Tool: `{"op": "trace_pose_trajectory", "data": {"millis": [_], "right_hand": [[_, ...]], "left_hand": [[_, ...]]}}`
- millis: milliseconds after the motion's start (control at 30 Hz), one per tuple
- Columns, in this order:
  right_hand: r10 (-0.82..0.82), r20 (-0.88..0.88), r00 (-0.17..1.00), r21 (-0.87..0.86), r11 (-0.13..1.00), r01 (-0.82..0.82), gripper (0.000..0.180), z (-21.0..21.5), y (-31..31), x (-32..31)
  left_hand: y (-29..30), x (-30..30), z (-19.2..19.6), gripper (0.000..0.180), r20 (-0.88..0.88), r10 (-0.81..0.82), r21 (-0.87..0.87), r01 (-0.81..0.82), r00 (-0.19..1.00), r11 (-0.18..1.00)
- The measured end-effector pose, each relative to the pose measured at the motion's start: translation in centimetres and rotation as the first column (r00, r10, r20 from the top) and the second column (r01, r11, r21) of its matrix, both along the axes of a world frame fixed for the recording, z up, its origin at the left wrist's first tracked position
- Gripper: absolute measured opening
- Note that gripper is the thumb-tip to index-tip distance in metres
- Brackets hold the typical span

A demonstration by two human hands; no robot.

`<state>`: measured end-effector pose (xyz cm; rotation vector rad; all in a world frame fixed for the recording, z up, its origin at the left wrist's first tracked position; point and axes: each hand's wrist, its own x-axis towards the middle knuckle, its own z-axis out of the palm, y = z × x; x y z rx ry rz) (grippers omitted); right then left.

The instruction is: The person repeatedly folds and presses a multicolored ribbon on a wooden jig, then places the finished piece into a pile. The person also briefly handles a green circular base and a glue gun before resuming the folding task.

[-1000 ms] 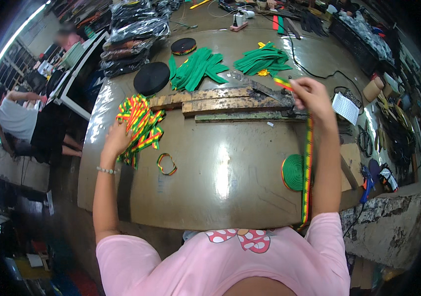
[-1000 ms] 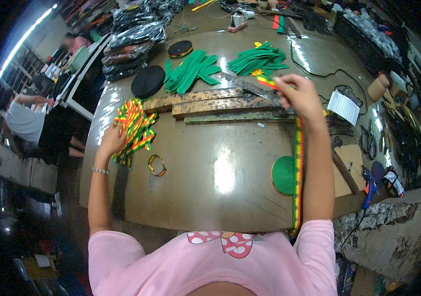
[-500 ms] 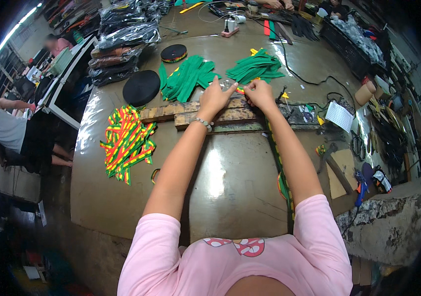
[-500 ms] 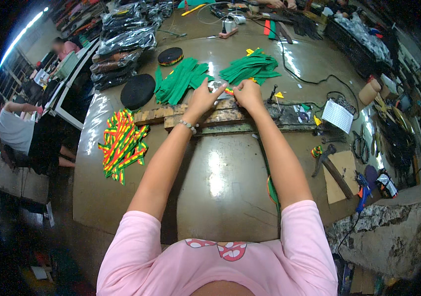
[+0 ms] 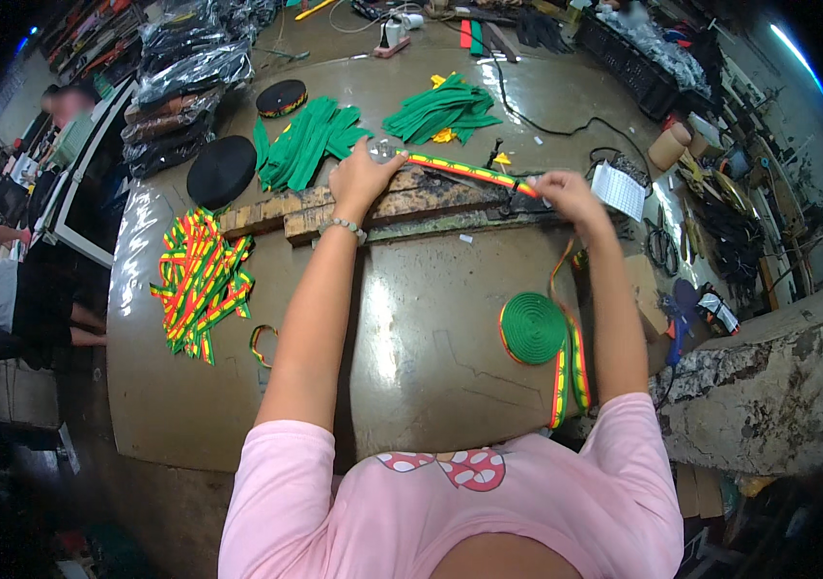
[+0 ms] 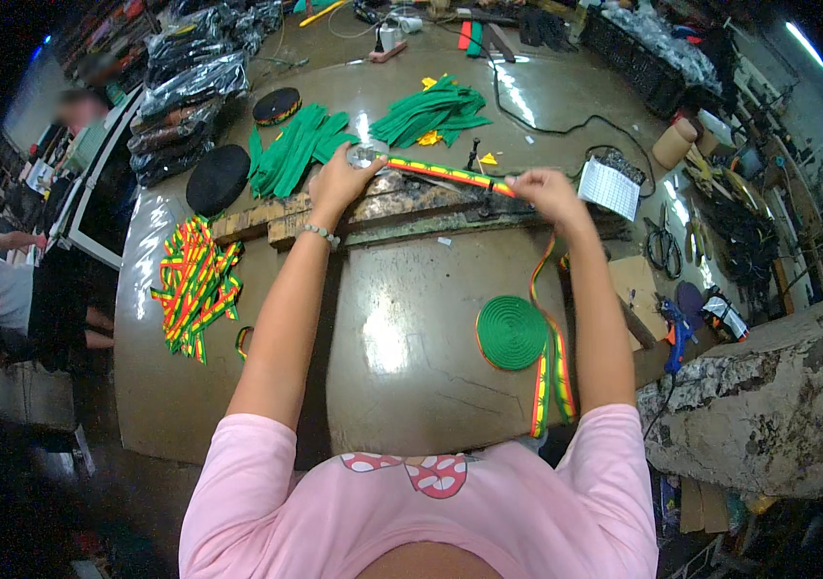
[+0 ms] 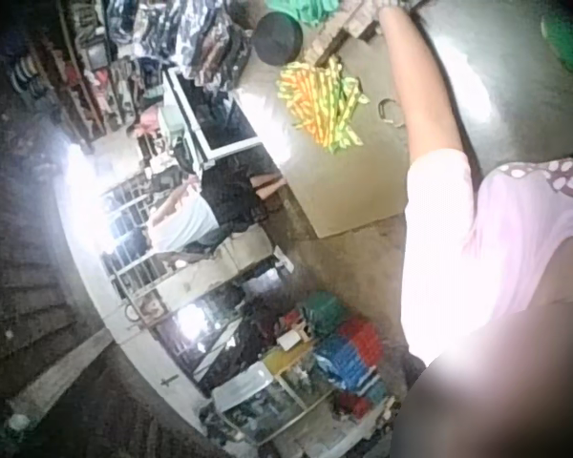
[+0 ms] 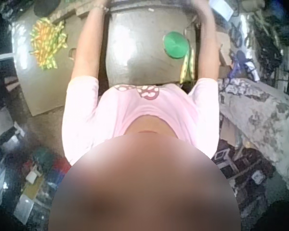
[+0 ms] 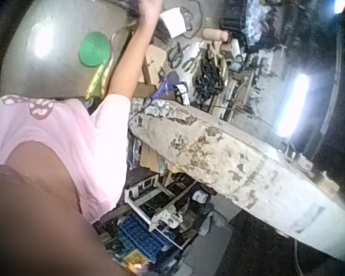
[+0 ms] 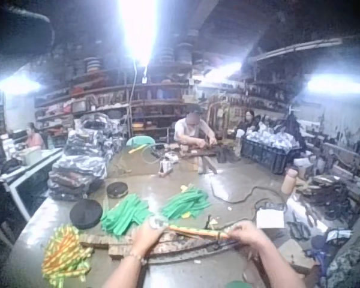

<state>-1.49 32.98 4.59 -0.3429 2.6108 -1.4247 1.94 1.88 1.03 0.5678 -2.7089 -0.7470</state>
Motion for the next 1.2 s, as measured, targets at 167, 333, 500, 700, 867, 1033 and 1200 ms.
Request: {"op": "trace_pose_trajectory", "data": {"millis": [167, 333, 500, 700, 867, 1033, 1200], "right_hand": [[-0.029, 0.128, 0.991, -0.081, 0.996, 0.040, 0.026, -3.6, 0.5, 0.2], [-0.071, -0.105, 0.992, -0.013, 0.997, 0.070, 0.029, 0.6, -0.6, 0.3], [0.108, -0.418, 0.902, -0.117, 0.978, -0.171, 0.028, 1.6, -10.0, -0.7], [0.075, -0.425, 0.902, 0.127, 0.992, -0.023, 0.030, -3.7, -17.4, -3.3], [0.111, -0.367, 0.923, 0.189, 0.981, -0.043, 0.035, -3.7, -17.4, -4.0], [0.192, -0.375, 0.907, 0.354, 0.934, -0.051, 0.037, 2.2, -12.5, -1.8], [0.121, -0.256, 0.959, 0.157, 0.984, -0.082, 0.033, 4.6, -2.4, -0.7]], "left_hand": [[0.0, 0.1, 0.2, 0.084, -0.048, -0.012, -0.006, 0.012, 0.999, 1.000], [-0.1, 0.4, 0.1, 0.079, -0.093, -0.077, 0.028, 0.080, 0.993, 0.996], [-1.3, 0.9, -0.4, 0.070, -0.251, -0.205, 0.228, 0.263, 0.946, 0.937], [-1.2, 0.9, -0.5, 0.070, -0.202, -0.175, 0.200, 0.215, 0.964, 0.956], [0.0, 0.4, -0.3, 0.072, -0.185, -0.058, 0.038, 0.066, 0.981, 0.997], [0.2, 0.4, -0.2, 0.068, -0.199, -0.058, 0.024, 0.064, 0.978, 0.998], [0.1, 0.3, -0.2, 0.068, -0.165, -0.055, 0.021, 0.059, 0.985, 0.998]]}}
